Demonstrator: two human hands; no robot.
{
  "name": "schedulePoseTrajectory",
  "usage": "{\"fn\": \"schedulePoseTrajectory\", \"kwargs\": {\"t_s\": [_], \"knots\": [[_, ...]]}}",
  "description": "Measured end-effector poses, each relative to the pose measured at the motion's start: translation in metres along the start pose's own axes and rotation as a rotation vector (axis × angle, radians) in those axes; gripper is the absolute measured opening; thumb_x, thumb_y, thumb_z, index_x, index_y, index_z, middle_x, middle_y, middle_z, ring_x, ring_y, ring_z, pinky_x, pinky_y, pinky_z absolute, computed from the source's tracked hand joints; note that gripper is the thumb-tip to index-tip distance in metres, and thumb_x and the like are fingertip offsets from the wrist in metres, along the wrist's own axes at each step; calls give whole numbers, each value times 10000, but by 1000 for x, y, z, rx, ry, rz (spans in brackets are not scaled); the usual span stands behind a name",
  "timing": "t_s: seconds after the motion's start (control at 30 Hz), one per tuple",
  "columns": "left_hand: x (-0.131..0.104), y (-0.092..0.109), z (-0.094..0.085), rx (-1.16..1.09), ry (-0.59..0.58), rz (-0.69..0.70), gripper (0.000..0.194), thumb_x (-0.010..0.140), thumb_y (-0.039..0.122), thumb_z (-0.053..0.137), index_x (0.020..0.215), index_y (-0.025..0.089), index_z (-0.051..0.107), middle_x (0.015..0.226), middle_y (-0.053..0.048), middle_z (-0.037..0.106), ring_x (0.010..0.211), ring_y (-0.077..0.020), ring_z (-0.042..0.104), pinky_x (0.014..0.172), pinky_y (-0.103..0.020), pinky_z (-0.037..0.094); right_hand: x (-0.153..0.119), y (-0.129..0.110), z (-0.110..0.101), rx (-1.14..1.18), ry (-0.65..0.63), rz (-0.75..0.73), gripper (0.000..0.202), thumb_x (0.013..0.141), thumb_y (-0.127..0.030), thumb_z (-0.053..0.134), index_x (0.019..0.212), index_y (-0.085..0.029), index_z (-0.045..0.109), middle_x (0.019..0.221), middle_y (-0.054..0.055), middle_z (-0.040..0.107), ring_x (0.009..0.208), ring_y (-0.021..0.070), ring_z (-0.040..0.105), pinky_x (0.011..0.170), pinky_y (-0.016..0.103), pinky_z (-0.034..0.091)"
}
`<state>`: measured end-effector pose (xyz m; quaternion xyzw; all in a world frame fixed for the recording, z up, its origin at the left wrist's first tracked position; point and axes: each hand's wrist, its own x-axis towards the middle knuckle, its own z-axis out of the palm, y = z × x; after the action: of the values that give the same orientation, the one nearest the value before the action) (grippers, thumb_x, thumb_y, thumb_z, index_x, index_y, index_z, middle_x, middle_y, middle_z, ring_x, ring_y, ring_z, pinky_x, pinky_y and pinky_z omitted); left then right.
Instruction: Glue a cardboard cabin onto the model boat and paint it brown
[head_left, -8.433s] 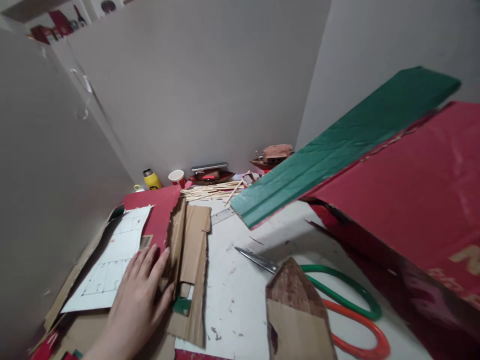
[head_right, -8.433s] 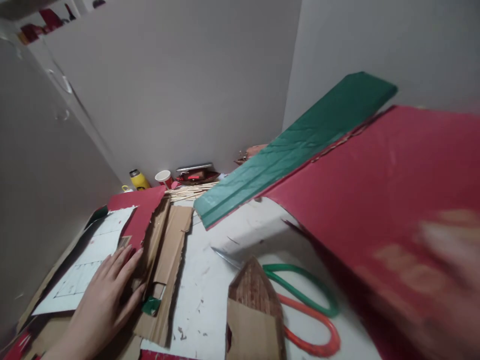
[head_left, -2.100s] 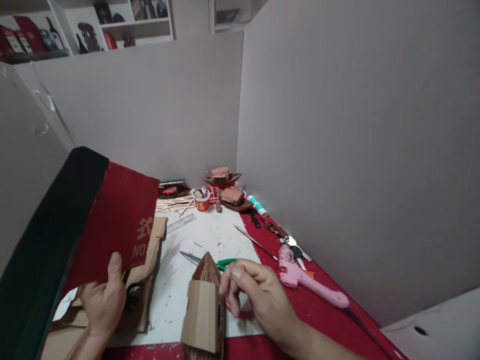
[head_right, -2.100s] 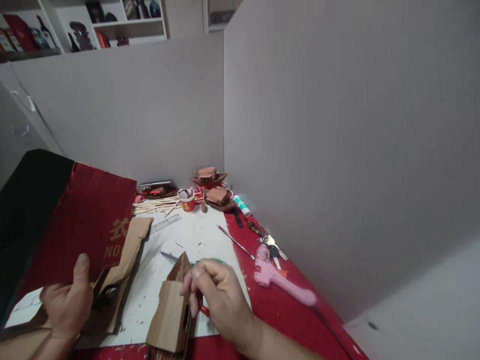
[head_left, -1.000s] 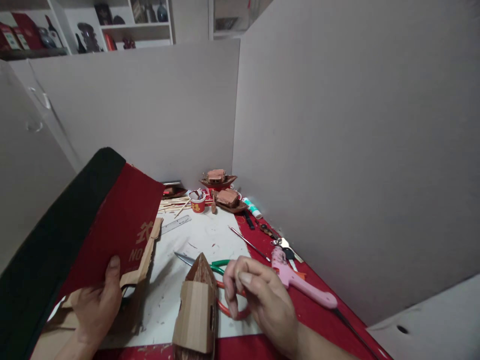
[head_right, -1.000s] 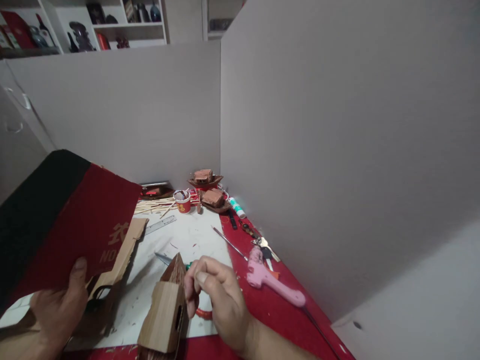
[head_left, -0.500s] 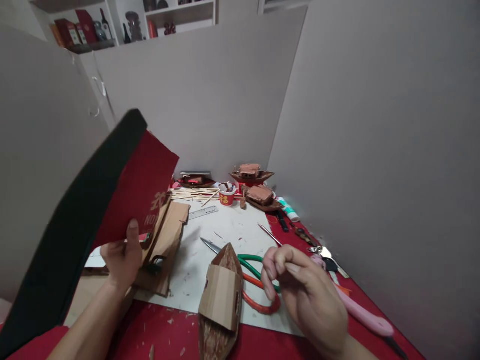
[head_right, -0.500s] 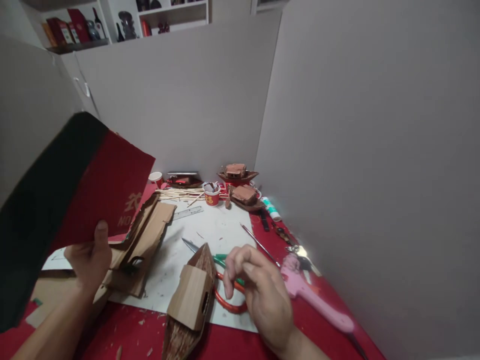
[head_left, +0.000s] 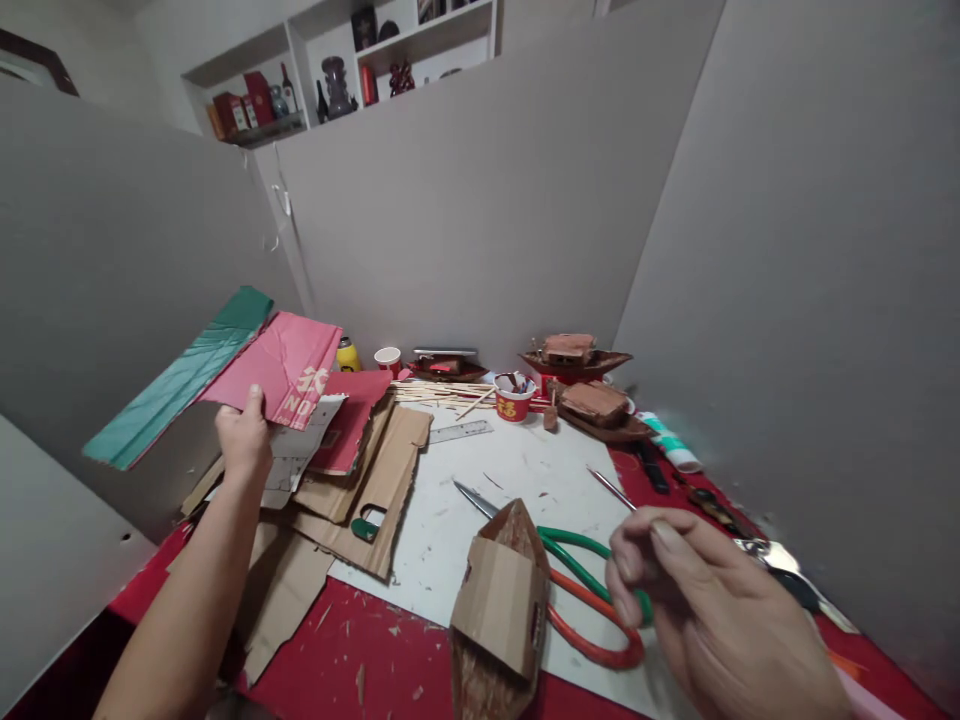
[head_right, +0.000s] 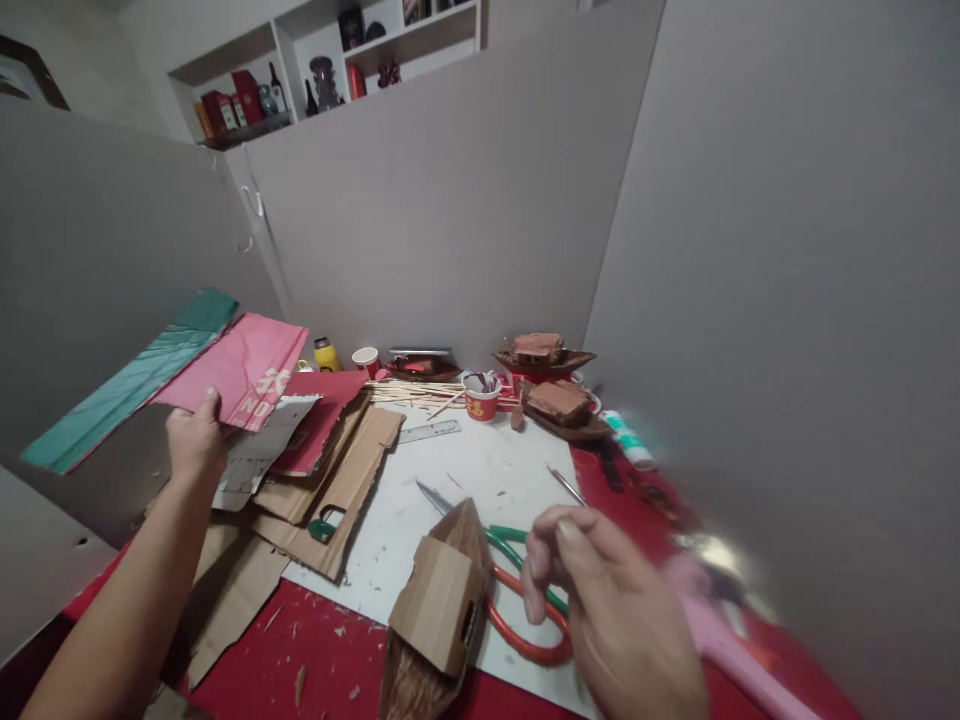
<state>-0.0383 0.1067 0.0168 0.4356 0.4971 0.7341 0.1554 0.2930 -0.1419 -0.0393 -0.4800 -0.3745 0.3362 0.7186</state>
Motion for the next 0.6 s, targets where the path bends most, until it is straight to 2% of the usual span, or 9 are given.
{"fn": "schedulePoseTrajectory", "kwargs": {"t_s": [0.13, 0.27, 0.43, 0.6], "knots": [[15, -21, 0, 84, -1, -128, 246, 893, 316, 601, 1062, 138, 618, 1056, -64, 647, 899, -184, 638, 777, -380, 546, -2, 6, -3, -170, 11, 53, 359, 885, -565, 532, 768, -227, 550, 588, -26, 559, 440, 121, 522, 429, 214, 435], [15, -35, 1, 107, -77, -298, 324, 905, 335, 583, 1174, 156, 580, 1163, -85, 614, 972, -211, 626, 811, -411, 543, -2, 10, -3, -266, -34, 73, 447, 874, -615, 507, 678, -214, 530, 547, -16, 531, 439, 132, 499, 395, 222, 410], [10, -34, -7, 82, -322, -506, 299, 918, 348, 563, 1138, 147, 588, 1064, -70, 641, 853, -169, 643, 723, -352, 560, -3, 9, -1, -297, -123, 94, 485, 873, -596, 527, 597, -197, 528, 515, -13, 507, 436, 116, 480, 404, 203, 413], [-5, -16, -39, 151, -594, -589, 243, 897, 349, 592, 935, 113, 634, 825, -38, 676, 661, -127, 642, 596, -275, 536, -4, 8, -2, -377, -145, 117, 517, 840, -619, 555, 551, -191, 520, 498, 4, 522, 459, 119, 488, 415, 191, 426]]}}
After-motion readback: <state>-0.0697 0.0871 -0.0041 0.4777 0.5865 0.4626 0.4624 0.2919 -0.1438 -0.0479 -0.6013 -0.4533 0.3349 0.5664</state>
